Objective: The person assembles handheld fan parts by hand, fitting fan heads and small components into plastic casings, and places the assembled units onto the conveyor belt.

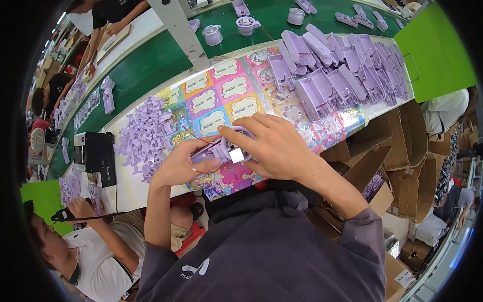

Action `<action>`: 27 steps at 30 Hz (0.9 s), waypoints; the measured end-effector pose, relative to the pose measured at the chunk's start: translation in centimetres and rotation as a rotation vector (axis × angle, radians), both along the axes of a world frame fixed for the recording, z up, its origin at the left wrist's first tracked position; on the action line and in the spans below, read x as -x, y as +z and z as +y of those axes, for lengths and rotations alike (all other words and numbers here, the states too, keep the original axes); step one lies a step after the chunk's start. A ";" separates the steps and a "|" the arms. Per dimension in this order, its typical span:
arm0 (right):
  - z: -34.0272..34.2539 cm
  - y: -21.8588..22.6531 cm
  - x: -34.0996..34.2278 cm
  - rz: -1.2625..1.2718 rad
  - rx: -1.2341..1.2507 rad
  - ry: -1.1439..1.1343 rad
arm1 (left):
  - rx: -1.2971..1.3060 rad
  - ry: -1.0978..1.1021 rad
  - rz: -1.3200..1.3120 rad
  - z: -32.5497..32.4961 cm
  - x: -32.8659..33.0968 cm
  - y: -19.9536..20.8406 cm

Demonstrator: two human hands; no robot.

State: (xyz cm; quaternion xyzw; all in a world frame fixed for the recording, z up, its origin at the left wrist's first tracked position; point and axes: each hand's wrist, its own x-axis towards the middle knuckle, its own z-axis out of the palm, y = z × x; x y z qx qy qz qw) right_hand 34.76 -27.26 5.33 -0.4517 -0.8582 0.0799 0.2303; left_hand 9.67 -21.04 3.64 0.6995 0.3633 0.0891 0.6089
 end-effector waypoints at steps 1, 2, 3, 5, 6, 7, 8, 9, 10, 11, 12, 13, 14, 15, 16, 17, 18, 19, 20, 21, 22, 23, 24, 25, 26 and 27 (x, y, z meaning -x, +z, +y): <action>0.0 -0.1 0.0 0.013 -0.003 0.001 | 0.102 0.067 0.009 0.0 -0.2 0.0; 0.1 -0.1 0.1 0.014 -0.001 0.002 | 0.103 0.068 0.009 0.1 -0.2 -0.1; 0.1 -0.1 0.2 -0.009 -0.035 -0.007 | 0.058 0.078 -0.028 0.2 -0.2 -0.4; 0.1 -0.2 0.4 -0.033 -0.068 -0.017 | 0.014 0.087 -0.066 0.2 -0.2 -0.8; 0.1 -0.3 0.5 -0.060 -0.092 -0.026 | -0.007 0.103 -0.055 0.2 -0.2 -0.9; 0.1 -0.4 0.6 -0.086 -0.118 -0.036 | -0.028 0.119 -0.045 0.1 -0.2 -1.0; 0.1 -0.5 0.8 -0.086 -0.117 -0.035 | -0.028 0.119 -0.044 0.1 -0.1 -1.3; 0.2 -0.6 0.9 -0.057 -0.120 -0.036 | -0.002 0.141 -0.096 0.1 0.1 -1.6; 0.2 -0.6 1.0 -0.029 -0.123 -0.036 | 0.023 0.163 -0.148 0.1 0.4 -1.8; 0.3 -0.5 1.0 -0.030 -0.123 -0.034 | 0.023 0.165 -0.148 0.0 0.6 -1.8; 0.4 -0.3 1.0 0.031 -0.071 -0.008 | 0.045 0.147 -0.207 0.0 0.8 -1.8; 0.5 0.0 1.0 0.090 -0.018 0.019 | 0.067 0.129 -0.267 -0.1 1.0 -1.8; 0.7 0.0 1.0 0.089 -0.023 0.022 | 0.062 0.131 -0.269 0.0 1.2 -1.7; 1.0 0.2 1.0 0.132 0.005 0.055 | 0.076 0.117 -0.276 0.1 1.4 -1.6; 1.3 0.3 1.0 0.175 0.034 0.090 | 0.090 0.105 -0.283 0.1 1.6 -1.5; 1.6 0.6 1.1 0.174 0.028 0.095 | 0.050 0.122 -0.303 0.0 1.9 -1.5; 2.0 1.0 1.2 0.221 0.056 0.120 | 0.043 0.126 -0.304 0.3 2.3 -1.4; 2.5 1.3 1.4 0.267 0.085 0.144 | 0.043 0.127 -0.331 0.7 2.9 -1.4; 2.9 1.7 1.7 0.281 0.097 0.155 | 0.044 0.124 -0.362 1.0 3.3 -1.3; 3.5 1.7 1.9 0.312 0.084 0.156 | 0.042 0.158 -0.350 1.3 3.4 -0.8; 4.2 1.5 2.1 0.342 0.071 0.157 | 0.007 0.163 -0.354 2.2 3.6 -0.7; 4.8 1.7 2.5 0.303 0.095 0.122 | -0.035 0.179 -0.355 3.2 4.3 -0.3; 5.5 1.0 2.9 0.405 0.097 0.075 | -0.068 0.239 -0.335 4.3 4.5 0.0; 6.2 0.0 3.1 0.506 0.100 0.027 | -0.148 0.327 -0.267 6.0 4.9 0.0; 6.3 -0.6 3.1 0.505 0.163 -0.066 | -0.227 0.413 -0.206 8.2 5.5 -0.3; 6.6 -2.2 3.0 0.503 0.148 -0.054 | -0.288 0.521 -0.145 10.8 6.4 -0.6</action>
